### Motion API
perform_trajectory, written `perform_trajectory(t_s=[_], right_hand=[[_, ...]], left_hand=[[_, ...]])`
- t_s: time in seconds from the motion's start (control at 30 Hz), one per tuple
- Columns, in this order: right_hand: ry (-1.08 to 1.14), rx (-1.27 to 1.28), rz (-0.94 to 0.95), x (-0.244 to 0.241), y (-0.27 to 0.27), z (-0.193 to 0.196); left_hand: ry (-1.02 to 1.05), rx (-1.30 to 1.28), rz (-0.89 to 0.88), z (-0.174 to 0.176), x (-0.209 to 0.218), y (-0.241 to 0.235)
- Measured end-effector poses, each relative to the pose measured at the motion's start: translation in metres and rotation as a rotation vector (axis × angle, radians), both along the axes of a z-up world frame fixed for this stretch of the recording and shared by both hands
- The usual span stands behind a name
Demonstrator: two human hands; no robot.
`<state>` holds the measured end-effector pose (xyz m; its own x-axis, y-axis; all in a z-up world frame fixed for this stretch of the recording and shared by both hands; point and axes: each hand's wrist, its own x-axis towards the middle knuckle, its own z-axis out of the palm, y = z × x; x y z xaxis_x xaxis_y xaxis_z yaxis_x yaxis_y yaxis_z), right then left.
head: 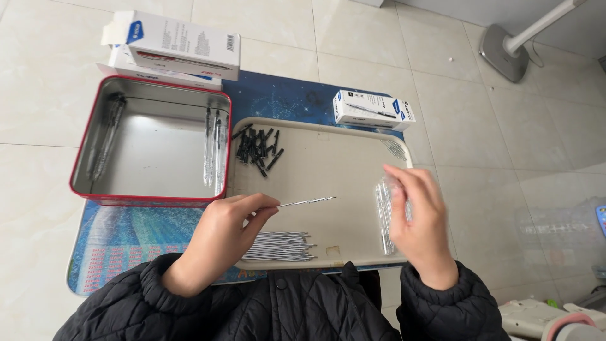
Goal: The person assembles ballpoint pens by inserting ink refills into clear plastic barrels and attaching black caps. The person handles the components by hand, picking them from a tray and a red tin, and places the finished pens into the tin.
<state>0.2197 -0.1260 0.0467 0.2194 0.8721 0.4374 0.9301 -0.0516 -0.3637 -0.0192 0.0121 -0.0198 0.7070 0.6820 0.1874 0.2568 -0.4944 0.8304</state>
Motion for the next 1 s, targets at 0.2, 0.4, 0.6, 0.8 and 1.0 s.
perform_trajectory(t_s=[0.2, 0.4, 0.6, 0.8, 1.0], right_hand=[[0.345, -0.212, 0.269, -0.025, 0.008, 0.000], [0.420, -0.321, 0.502, -0.014, 0.006, -0.010], [0.347, -0.223, 0.043, 0.049, 0.005, -0.022], [0.198, -0.370, -0.381, 0.150, 0.026, -0.077], [0.171, -0.457, -0.377, 0.154, 0.035, -0.089]], left_hand=[[-0.020, 0.239, -0.097, 0.005, 0.005, -0.013], [-0.037, 0.336, -0.108, 0.002, 0.004, -0.018], [0.113, 0.568, 0.080, 0.000, 0.003, -0.007], [0.148, 0.656, 0.008, -0.011, 0.005, -0.005], [0.130, 0.632, -0.045, -0.013, 0.005, -0.002]])
